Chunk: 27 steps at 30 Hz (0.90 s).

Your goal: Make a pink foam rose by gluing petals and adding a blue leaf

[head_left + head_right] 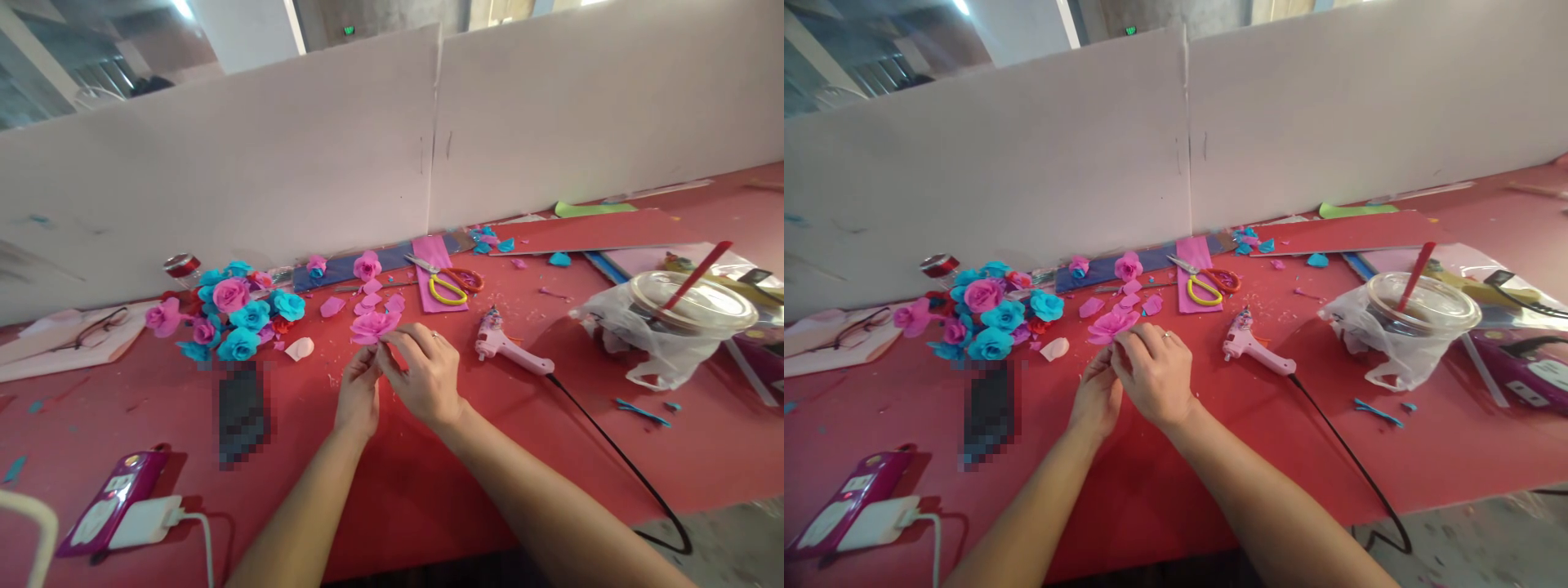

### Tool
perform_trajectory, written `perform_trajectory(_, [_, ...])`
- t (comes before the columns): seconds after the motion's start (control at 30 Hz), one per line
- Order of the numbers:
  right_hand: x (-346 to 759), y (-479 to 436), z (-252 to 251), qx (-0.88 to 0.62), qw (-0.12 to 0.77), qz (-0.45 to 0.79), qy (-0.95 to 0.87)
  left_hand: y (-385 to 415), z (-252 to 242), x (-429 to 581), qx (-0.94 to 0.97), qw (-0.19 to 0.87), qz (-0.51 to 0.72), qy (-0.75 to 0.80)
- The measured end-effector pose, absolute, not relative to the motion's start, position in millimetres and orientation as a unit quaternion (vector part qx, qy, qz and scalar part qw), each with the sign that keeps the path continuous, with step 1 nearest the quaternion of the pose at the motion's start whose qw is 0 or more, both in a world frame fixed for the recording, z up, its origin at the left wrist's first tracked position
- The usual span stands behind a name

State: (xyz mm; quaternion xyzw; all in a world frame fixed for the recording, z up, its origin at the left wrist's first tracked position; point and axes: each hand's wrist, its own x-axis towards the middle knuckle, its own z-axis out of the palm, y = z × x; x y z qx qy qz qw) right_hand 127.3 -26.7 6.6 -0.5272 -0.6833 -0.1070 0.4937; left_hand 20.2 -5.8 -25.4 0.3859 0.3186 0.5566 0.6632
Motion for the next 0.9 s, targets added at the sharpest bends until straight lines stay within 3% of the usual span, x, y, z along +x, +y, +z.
perform_trajectory(0.27, [138.1, -25.2, 9.5, -0.502, 0.445, -0.140, -0.729, -4.8, -19.4, 20.1, 0.378, 0.685, 0.545, 0.300])
perform_trajectory(0.47, [131.6, -27.3, 11.6, -0.515, 0.553, -0.042, -0.654, -4.0, -12.7, 14.8, 0.356, 0.699, 0.540, 0.305])
perform_trajectory(0.6, [123.3, -30.1, 11.4, -0.530, 0.573, 0.019, -0.625, -4.8, -9.1, 12.5, 0.319, 0.718, 0.540, 0.302])
perform_trajectory(0.9, [133.8, -31.0, 7.2, -0.457, 0.505, -0.132, -0.720, -5.8, -16.7, 17.9, 0.369, 0.687, 0.546, 0.306])
